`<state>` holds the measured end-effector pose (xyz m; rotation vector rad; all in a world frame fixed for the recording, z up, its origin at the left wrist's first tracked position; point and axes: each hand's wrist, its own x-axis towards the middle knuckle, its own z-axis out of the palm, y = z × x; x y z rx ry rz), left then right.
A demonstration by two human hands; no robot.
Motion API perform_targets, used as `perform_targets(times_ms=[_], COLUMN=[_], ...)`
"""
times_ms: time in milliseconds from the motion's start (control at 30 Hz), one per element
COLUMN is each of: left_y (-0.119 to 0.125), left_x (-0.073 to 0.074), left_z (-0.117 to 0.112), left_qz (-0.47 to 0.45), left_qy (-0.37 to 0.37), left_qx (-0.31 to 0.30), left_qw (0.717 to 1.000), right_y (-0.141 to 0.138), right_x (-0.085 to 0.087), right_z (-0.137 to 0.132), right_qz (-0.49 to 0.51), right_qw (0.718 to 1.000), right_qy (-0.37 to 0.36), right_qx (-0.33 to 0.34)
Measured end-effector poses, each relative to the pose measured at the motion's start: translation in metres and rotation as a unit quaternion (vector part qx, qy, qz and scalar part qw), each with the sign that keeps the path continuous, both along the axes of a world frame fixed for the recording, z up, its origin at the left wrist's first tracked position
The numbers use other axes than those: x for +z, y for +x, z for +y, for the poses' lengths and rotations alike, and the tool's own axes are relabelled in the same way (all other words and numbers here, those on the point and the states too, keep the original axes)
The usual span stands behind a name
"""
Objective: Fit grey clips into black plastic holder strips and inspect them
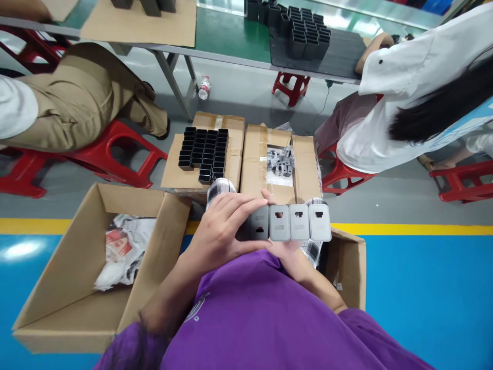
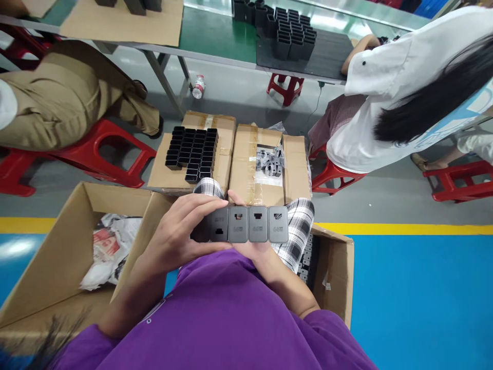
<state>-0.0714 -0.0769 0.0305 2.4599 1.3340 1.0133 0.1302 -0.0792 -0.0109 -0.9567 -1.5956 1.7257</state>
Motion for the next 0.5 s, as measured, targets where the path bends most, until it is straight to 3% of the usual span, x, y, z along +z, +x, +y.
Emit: perform_targets(times_ms=[200, 500], left_y=[-0.002, 0.000], left_x=[-0.002, -0.001], left_z=[0.000, 0.000], left_qz=[0.006, 0.007], left_qy=[0.024, 0.028], left_qx=[-0.007, -0.018], left_qw=[1.000, 0.999], right_y=[0.003, 0.005], right_x=[-0.013, -0.009], right_z=[-0.004, -0.004], right_qz=[-0.002, -0.049], right_qw=[1.000, 0.999], right_qy=[-0.017, 0.014], right_qx=[-0.019, -0.014])
